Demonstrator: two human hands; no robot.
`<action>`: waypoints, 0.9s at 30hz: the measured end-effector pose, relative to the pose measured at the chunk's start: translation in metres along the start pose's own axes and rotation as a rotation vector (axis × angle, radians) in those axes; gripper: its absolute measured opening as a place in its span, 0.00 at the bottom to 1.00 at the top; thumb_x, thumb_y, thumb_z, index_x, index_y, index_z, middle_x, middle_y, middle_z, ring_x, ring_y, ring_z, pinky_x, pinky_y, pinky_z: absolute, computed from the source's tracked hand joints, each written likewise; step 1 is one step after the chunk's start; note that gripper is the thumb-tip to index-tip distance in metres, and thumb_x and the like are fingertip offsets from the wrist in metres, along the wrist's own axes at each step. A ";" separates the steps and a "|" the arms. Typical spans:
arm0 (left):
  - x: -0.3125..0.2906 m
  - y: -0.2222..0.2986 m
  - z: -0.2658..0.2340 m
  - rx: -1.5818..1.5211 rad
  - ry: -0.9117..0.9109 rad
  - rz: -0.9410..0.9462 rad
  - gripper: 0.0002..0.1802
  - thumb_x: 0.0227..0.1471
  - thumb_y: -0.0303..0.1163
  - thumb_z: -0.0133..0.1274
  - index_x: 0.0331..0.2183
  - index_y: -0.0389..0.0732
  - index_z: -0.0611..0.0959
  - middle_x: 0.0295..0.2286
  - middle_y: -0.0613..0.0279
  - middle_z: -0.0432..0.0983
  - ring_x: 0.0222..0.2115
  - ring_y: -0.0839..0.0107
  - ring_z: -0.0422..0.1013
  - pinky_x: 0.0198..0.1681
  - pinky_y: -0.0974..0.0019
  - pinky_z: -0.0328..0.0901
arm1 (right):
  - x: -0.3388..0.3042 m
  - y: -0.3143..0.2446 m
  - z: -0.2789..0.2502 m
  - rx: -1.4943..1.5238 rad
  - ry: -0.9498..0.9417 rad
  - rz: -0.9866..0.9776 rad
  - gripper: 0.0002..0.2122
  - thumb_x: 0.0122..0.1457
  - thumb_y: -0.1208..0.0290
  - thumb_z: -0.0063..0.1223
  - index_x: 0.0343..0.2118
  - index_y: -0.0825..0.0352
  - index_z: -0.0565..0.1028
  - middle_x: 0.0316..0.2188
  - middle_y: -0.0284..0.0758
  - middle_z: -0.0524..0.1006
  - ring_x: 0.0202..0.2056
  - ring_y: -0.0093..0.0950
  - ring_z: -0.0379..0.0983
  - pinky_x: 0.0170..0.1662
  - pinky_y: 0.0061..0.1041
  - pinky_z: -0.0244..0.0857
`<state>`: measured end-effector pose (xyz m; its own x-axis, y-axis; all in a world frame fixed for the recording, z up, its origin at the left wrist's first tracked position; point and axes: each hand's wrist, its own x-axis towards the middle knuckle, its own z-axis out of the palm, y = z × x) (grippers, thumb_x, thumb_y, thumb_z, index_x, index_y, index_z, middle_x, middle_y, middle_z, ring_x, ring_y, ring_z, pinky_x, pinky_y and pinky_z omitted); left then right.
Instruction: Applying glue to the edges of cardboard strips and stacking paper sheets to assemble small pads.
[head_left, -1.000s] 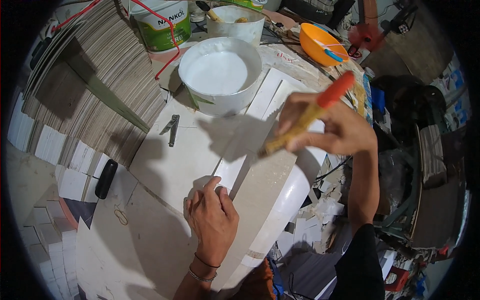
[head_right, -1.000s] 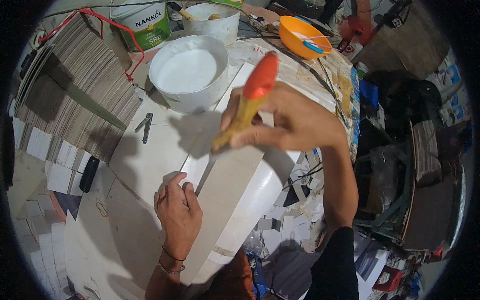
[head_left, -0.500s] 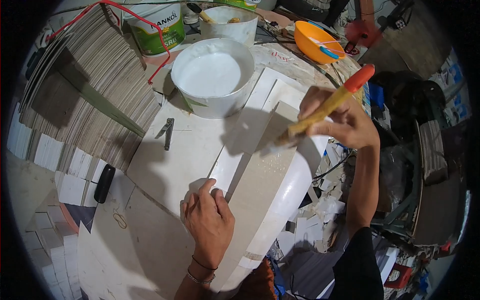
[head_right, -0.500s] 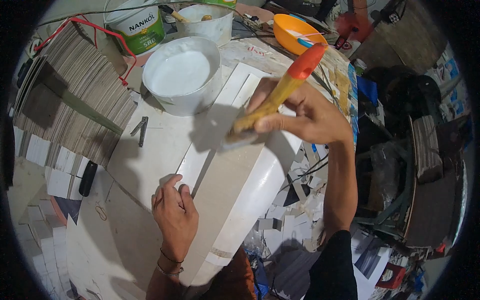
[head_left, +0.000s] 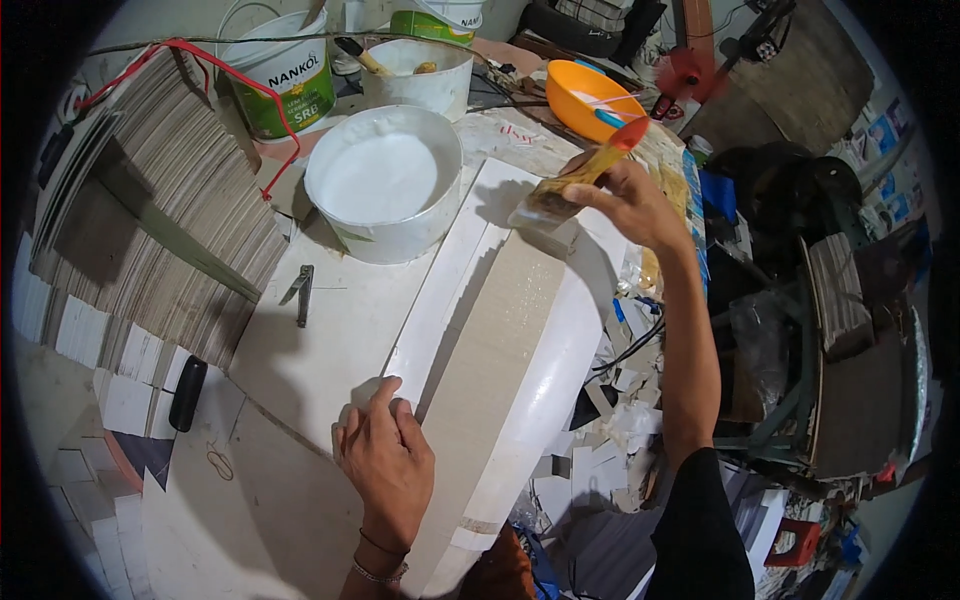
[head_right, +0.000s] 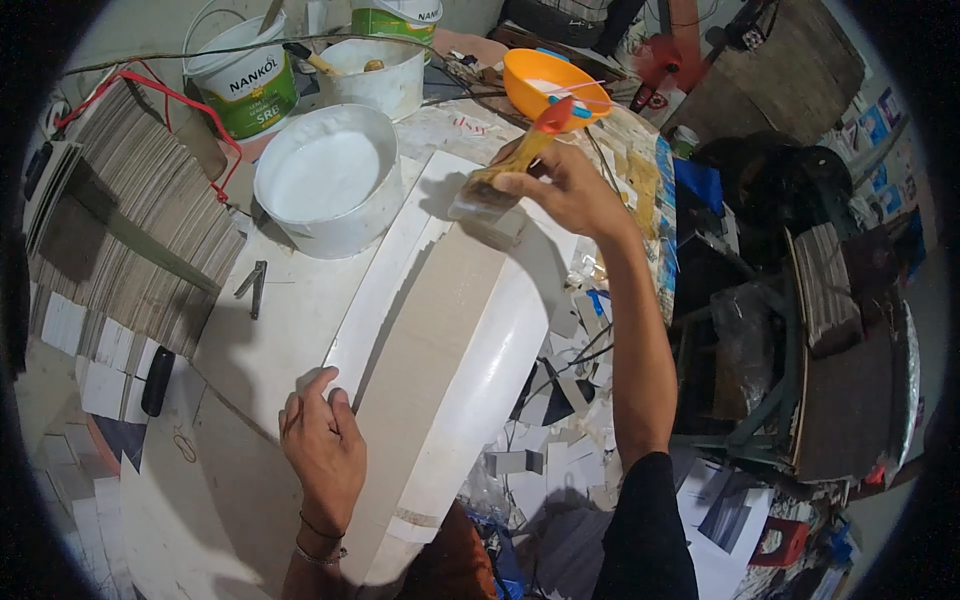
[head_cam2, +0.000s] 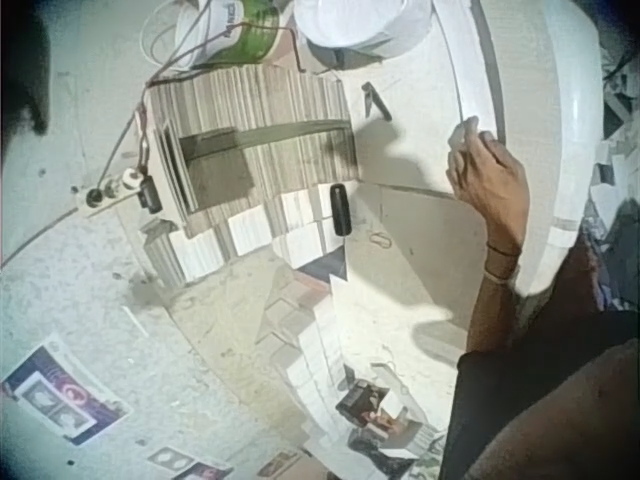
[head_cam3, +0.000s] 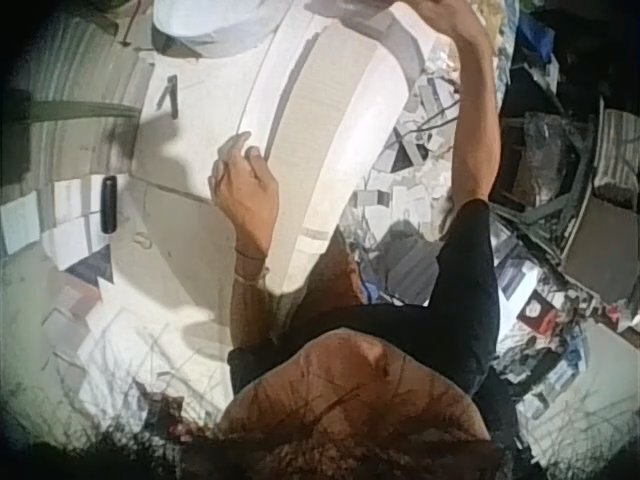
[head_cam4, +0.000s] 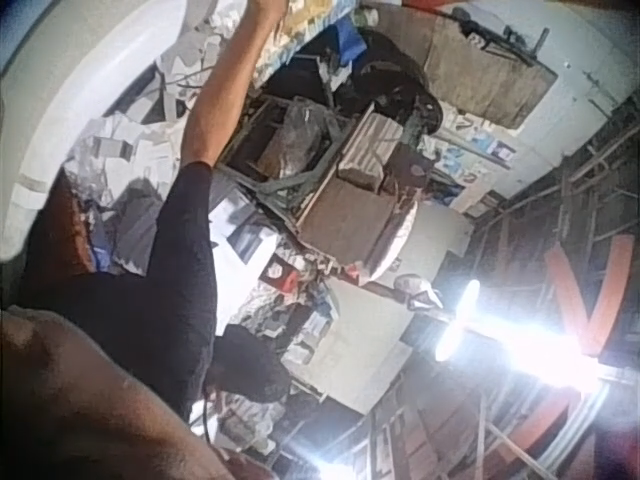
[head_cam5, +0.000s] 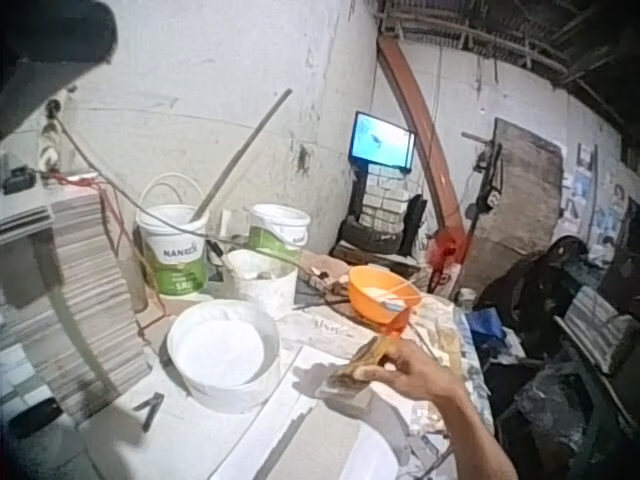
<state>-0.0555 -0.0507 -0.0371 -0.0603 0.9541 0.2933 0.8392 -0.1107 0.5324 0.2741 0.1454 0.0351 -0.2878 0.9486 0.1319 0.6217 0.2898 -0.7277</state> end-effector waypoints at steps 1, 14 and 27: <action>0.000 -0.001 0.001 -0.001 0.002 -0.001 0.13 0.60 0.25 0.53 0.47 0.37 0.80 0.25 0.58 0.77 0.31 0.57 0.72 0.44 0.53 0.63 | -0.002 -0.004 0.000 0.169 0.042 -0.051 0.14 0.62 0.65 0.64 0.47 0.69 0.80 0.37 0.32 0.81 0.41 0.22 0.75 0.48 0.25 0.70; 0.000 0.000 -0.002 0.008 -0.002 0.010 0.13 0.60 0.24 0.53 0.47 0.36 0.80 0.27 0.56 0.77 0.30 0.58 0.72 0.43 0.53 0.63 | 0.013 0.027 0.018 0.251 0.012 0.043 0.15 0.65 0.64 0.63 0.47 0.69 0.79 0.40 0.31 0.81 0.43 0.21 0.75 0.52 0.25 0.68; -0.001 -0.003 -0.003 0.030 -0.013 -0.009 0.14 0.60 0.25 0.53 0.48 0.37 0.79 0.32 0.56 0.79 0.32 0.57 0.72 0.45 0.51 0.63 | 0.011 0.014 0.018 0.298 -0.023 0.026 0.15 0.63 0.65 0.64 0.48 0.70 0.79 0.40 0.32 0.82 0.42 0.21 0.74 0.50 0.25 0.68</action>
<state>-0.0593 -0.0520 -0.0365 -0.0610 0.9587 0.2779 0.8548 -0.0936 0.5105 0.2664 0.1580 0.0148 -0.2930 0.9511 0.0978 0.3886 0.2120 -0.8967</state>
